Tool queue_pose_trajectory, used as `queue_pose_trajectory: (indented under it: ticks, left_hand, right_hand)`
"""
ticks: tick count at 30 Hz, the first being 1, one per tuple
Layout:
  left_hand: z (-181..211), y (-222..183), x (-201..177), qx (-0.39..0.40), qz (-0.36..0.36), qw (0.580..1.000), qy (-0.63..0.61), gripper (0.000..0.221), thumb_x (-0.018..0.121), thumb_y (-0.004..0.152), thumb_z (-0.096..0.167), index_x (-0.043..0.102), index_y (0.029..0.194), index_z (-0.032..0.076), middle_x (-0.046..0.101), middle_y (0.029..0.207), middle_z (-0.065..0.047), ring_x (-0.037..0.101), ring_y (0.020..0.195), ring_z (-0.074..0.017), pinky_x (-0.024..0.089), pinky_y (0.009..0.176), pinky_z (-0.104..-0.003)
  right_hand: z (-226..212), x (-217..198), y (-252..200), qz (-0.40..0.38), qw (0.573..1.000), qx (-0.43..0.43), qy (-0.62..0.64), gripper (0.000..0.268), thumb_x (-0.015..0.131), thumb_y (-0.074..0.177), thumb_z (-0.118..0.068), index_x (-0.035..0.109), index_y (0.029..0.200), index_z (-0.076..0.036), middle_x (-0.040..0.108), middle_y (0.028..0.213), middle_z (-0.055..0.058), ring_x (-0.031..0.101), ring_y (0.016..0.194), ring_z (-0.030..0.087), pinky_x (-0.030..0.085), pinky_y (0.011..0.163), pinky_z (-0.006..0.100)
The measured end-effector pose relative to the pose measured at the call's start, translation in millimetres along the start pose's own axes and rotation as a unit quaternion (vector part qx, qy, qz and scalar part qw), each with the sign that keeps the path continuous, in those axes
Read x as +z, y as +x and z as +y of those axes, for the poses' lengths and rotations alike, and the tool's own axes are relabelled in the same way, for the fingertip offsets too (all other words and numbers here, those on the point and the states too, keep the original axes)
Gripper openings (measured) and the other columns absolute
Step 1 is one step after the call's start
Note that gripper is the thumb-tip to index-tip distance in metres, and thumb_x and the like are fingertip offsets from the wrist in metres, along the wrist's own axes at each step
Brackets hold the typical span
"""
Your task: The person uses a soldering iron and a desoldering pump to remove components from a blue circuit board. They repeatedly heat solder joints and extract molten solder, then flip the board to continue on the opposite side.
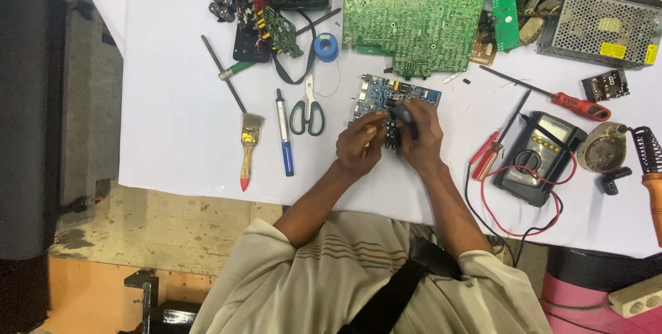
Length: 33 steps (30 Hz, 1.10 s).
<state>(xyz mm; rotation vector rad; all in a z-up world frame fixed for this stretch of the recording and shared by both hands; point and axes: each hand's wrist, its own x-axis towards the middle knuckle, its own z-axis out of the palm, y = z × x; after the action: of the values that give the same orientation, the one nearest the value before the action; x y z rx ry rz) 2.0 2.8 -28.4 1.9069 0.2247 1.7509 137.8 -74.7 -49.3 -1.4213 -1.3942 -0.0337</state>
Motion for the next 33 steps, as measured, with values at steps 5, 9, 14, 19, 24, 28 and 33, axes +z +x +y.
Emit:
queue_pose_trajectory:
  ticks: [5,9,14,19,24,28,33]
  left_hand:
    - [1,-3,-5,-0.004,-0.001,1.000,0.004,0.048,0.064,0.091,-0.016,0.047,0.128,0.009,0.068,0.117,-0.027,0.075,0.096,-0.0406,0.069,0.068,-0.046]
    - [1,1,-2,-0.018,-0.005,1.000,-0.005,0.044,0.062,0.092,-0.016,0.049,0.127,0.007,0.068,0.118,-0.028,0.074,0.098,-0.0408,0.068,0.068,-0.045]
    - [4,2,-4,-0.014,0.003,1.000,-0.004,0.043,0.063,0.093,-0.015,0.049,0.127,0.006,0.067,0.119,-0.028,0.073,0.100,-0.0407,0.069,0.070,-0.047]
    - [2,1,-3,-0.011,-0.003,1.000,-0.001,0.044,0.063,0.091,-0.016,0.048,0.126,0.005,0.067,0.117,-0.028,0.074,0.099,-0.0401,0.068,0.069,-0.047]
    - [4,3,-1,-0.012,0.005,1.000,0.000,0.043,0.064,0.091,-0.015,0.048,0.125,0.005,0.067,0.117,-0.027,0.074,0.100,-0.0397,0.069,0.070,-0.047]
    - [1,-3,-3,-0.012,0.003,1.000,-0.005,0.044,0.064,0.090,-0.017,0.049,0.126,0.005,0.067,0.115,-0.028,0.074,0.099,-0.0402,0.069,0.069,-0.047]
    - [1,-6,-3,-0.033,0.008,0.999,-0.028,0.046,0.062,0.089,-0.021,0.048,0.127,0.003,0.065,0.115,-0.030,0.073,0.099,-0.0438,0.067,0.072,-0.052]
  right_hand:
    - [5,2,-6,0.003,1.000,0.000,-0.005,0.044,0.074,0.091,0.006,0.064,0.133,-0.005,0.060,0.115,0.014,0.068,0.106,0.040,0.059,0.082,0.048]
    - [9,5,-6,-0.004,1.000,-0.008,0.003,0.046,0.074,0.091,0.004,0.062,0.135,-0.002,0.061,0.115,0.018,0.067,0.107,0.044,0.058,0.084,0.053]
    - [-8,1,7,0.013,1.000,-0.010,0.007,0.047,0.068,0.096,0.005,0.053,0.141,0.004,0.064,0.114,0.021,0.067,0.107,0.045,0.057,0.086,0.054]
    - [9,5,-6,0.021,1.000,-0.005,-0.007,0.043,0.071,0.093,0.008,0.059,0.133,0.001,0.064,0.113,0.017,0.067,0.106,0.042,0.058,0.085,0.052]
    - [9,6,-10,0.016,0.999,0.025,-0.022,0.043,0.074,0.092,0.007,0.062,0.131,-0.006,0.061,0.112,0.013,0.067,0.105,0.039,0.057,0.085,0.050]
    - [6,0,-11,0.036,0.997,0.049,-0.038,0.046,0.078,0.091,0.003,0.062,0.132,-0.008,0.058,0.111,0.014,0.067,0.101,0.040,0.057,0.082,0.050]
    - [-4,-16,3,0.077,0.994,0.066,-0.028,0.048,0.069,0.102,-0.002,0.049,0.146,-0.004,0.056,0.117,0.019,0.065,0.105,0.042,0.054,0.086,0.054]
